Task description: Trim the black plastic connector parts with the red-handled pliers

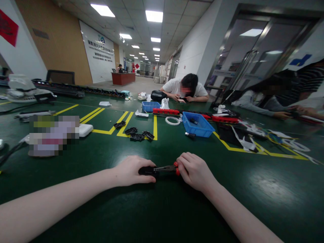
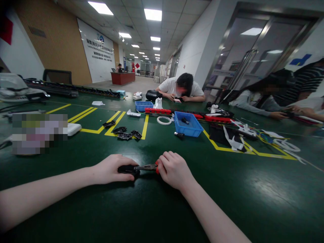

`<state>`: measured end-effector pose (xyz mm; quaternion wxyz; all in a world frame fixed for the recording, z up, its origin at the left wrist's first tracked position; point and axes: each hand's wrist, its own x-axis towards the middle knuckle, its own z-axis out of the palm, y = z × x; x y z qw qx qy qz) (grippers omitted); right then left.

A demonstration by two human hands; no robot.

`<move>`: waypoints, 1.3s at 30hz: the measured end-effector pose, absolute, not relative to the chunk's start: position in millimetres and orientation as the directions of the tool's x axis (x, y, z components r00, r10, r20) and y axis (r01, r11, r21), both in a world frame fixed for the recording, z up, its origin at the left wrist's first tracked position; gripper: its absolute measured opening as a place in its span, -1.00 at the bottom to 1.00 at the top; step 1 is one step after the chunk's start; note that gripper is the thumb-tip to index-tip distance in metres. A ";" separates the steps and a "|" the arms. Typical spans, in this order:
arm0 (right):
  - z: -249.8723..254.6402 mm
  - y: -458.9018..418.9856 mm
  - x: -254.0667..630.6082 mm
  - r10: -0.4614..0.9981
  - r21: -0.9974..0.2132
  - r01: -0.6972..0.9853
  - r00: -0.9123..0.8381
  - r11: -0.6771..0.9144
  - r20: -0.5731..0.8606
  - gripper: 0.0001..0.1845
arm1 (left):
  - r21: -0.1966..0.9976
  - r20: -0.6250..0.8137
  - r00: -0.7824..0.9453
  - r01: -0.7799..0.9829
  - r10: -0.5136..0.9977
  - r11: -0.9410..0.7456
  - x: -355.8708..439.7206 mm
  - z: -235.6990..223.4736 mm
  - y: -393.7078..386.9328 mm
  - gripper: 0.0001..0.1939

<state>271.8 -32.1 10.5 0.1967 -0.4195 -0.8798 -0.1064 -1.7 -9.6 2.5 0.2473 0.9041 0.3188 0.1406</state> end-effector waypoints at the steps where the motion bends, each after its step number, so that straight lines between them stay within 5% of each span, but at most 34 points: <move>1: 10.5 -31.8 271.8 0.698 0.021 0.780 -0.571 0.626 0.432 -0.67 | 0.538 0.100 0.758 0.503 0.644 -0.676 -1.6 2.4 -9.3 -0.62; 19: 14.1 -30.8 268.6 0.751 -0.047 0.775 -0.593 0.630 0.290 -0.66 | 0.501 0.116 0.770 0.500 0.627 -0.707 -2.1 2.3 -9.6 -0.63; 36: 19.9 -32.4 267.6 0.797 -0.220 0.771 -0.540 0.597 0.270 -0.73 | 0.620 0.133 0.729 0.468 0.672 -0.630 -2.4 4.3 -10.0 -0.61; 39: 18.3 -30.5 270.9 0.778 -0.225 0.748 -0.567 0.624 0.271 -0.58 | 0.618 0.140 0.726 0.467 0.673 -0.632 -2.5 4.0 -10.3 -0.61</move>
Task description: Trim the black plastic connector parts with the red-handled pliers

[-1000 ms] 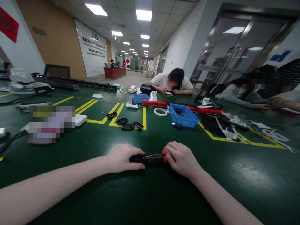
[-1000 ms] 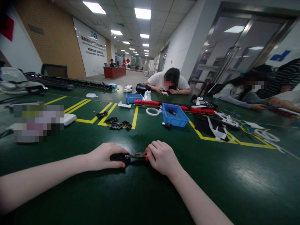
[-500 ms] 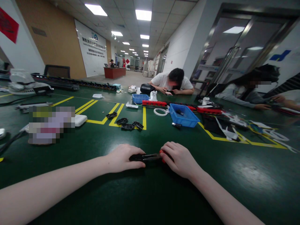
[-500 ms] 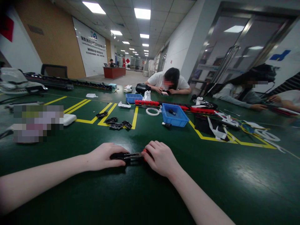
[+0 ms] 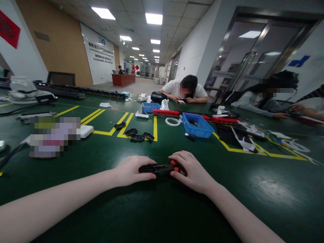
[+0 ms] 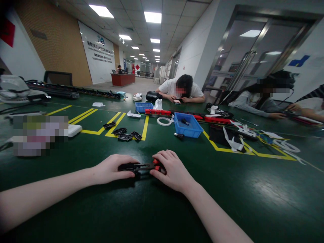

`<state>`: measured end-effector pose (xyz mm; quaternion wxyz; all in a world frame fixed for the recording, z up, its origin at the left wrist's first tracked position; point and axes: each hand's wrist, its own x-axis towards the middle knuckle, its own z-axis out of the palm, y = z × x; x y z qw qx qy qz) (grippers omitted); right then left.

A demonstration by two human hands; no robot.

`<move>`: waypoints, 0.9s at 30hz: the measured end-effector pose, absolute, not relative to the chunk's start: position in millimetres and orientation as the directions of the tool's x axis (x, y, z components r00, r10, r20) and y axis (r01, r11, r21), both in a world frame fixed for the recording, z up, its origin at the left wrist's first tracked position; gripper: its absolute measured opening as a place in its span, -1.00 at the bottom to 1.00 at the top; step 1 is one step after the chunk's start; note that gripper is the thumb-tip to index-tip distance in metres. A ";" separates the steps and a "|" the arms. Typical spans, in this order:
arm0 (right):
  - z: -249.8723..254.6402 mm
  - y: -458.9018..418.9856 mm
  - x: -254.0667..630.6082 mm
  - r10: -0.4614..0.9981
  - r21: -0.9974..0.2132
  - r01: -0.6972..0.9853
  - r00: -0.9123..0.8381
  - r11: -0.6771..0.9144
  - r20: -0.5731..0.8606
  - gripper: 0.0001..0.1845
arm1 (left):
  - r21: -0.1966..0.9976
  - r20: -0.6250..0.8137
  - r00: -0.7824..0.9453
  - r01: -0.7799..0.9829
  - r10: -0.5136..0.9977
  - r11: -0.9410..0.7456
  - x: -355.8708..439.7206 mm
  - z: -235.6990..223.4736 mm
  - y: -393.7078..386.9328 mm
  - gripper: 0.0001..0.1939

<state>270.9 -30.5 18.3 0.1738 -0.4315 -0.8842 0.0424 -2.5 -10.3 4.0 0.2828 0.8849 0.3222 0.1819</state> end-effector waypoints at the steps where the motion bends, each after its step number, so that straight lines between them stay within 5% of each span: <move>1: 17.3 -29.6 272.5 0.775 -0.220 0.746 -0.576 0.629 0.261 -0.48 | 0.616 0.141 0.725 0.469 0.674 -0.633 -2.5 3.9 -10.3 -0.61; 5: 13.9 -26.3 281.9 0.794 -0.215 0.765 -0.569 0.606 0.212 -0.13 | 0.618 0.157 0.720 0.462 0.675 -0.636 -2.5 2.9 -9.1 -0.61; 10: 12.8 -22.5 296.7 0.848 -0.247 0.812 -0.498 0.529 0.179 -0.06 | 0.628 0.177 0.712 0.450 0.679 -0.635 -3.1 0.9 -7.5 -0.63; 19: 17.9 -24.2 292.0 0.850 -0.285 0.801 -0.492 0.526 0.186 -0.48 | 0.662 0.170 0.708 0.434 0.686 -0.611 -2.9 3.4 -8.2 -0.63; 27: 14.0 -21.8 292.7 0.817 -0.129 0.825 -0.500 0.550 0.287 -0.59 | 0.654 0.140 0.717 0.451 0.683 -0.608 -2.3 7.1 -8.9 -0.61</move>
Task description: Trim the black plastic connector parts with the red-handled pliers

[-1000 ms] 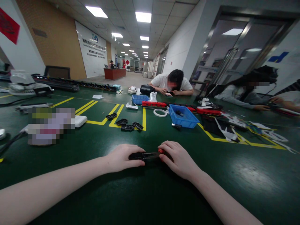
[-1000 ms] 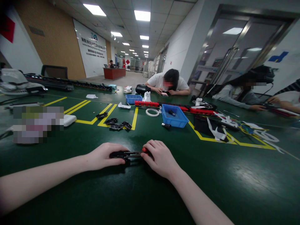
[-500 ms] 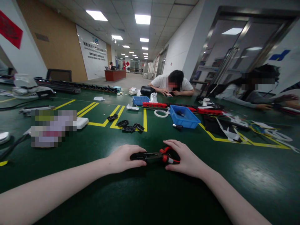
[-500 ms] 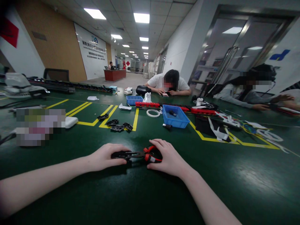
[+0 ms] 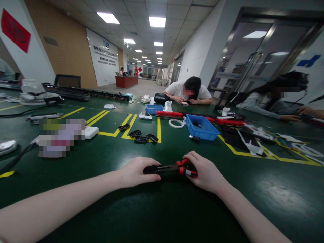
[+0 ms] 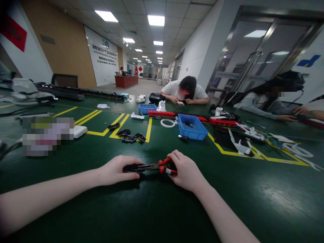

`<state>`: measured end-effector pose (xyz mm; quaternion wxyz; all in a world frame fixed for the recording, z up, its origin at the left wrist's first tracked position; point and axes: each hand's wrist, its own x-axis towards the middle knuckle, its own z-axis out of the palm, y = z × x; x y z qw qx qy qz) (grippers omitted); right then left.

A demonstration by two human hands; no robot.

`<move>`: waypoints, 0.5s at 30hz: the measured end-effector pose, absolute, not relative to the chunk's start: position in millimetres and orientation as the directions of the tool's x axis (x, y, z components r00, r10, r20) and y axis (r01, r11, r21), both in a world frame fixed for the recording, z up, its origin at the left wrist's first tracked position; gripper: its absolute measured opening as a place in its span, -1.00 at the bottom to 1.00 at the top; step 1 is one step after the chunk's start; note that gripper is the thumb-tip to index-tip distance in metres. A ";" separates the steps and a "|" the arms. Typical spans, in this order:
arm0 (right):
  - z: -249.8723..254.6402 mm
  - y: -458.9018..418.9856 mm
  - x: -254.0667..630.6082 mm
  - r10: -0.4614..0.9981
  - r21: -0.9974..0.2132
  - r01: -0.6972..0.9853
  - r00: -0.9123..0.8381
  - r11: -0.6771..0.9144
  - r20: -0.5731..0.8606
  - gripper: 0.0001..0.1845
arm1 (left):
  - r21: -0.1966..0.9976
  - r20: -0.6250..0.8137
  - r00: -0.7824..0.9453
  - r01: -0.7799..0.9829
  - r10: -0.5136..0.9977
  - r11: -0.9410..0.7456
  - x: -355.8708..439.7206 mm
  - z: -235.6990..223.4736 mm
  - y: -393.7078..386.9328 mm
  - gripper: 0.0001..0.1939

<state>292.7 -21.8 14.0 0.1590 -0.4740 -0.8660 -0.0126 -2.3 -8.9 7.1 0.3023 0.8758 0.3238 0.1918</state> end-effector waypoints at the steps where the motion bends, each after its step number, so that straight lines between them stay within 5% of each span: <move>1: 13.5 -21.5 292.7 0.814 -0.102 0.830 -0.500 0.548 0.296 -0.60 | 0.653 0.138 0.717 0.452 0.683 -0.607 -2.3 7.2 -8.9 -0.61; 15: 10.6 -17.0 296.4 0.721 0.065 0.820 -0.535 0.569 0.440 -0.47 | 0.674 0.139 0.700 0.451 0.701 -0.585 -0.8 10.0 -9.2 -0.64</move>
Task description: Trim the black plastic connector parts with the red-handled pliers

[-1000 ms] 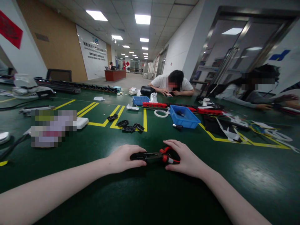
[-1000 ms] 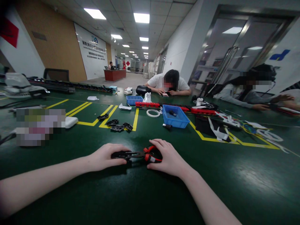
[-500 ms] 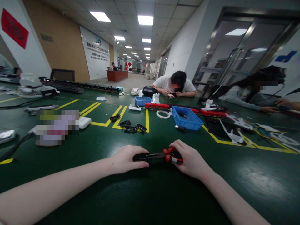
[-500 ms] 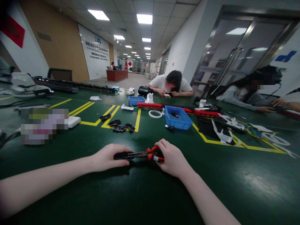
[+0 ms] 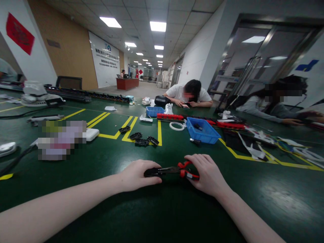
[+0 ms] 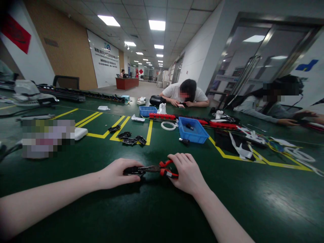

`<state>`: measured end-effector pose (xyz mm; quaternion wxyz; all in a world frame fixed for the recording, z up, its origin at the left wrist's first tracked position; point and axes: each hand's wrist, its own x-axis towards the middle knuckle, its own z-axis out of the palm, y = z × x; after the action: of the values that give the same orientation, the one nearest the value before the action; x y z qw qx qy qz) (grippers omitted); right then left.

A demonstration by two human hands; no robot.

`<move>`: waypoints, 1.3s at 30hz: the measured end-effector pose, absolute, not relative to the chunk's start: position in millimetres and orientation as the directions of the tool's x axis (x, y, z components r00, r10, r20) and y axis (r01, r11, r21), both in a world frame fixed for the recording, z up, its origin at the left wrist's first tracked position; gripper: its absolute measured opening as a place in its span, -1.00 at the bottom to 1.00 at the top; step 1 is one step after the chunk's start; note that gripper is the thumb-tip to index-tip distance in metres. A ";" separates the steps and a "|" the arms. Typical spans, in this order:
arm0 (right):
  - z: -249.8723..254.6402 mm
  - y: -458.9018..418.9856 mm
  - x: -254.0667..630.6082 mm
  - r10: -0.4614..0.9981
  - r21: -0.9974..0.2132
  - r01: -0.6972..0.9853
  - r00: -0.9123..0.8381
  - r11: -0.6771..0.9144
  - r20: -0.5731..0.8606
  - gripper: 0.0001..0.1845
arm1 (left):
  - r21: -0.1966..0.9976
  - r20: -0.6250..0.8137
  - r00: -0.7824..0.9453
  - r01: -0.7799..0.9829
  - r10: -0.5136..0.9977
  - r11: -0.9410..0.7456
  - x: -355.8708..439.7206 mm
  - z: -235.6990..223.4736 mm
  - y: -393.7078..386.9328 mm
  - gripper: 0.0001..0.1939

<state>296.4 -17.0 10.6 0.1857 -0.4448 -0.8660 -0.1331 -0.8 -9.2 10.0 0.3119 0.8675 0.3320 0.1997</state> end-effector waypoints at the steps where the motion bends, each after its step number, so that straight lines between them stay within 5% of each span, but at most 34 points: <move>1: 10.6 -17.2 296.3 0.717 0.077 0.817 -0.542 0.571 0.438 -0.46 | 0.676 0.139 0.698 0.451 0.702 -0.582 -0.8 10.0 -9.3 -0.64; 39: 11.8 -19.5 292.4 0.697 0.093 0.798 -0.570 0.595 0.434 -0.64 | 0.685 0.117 0.702 0.455 0.702 -0.569 -2.1 6.4 -7.1 -0.65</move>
<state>292.4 -19.5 11.8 0.1795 -0.4275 -0.8748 -0.1406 -2.1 -7.1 6.4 0.3221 0.8646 0.3345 0.1921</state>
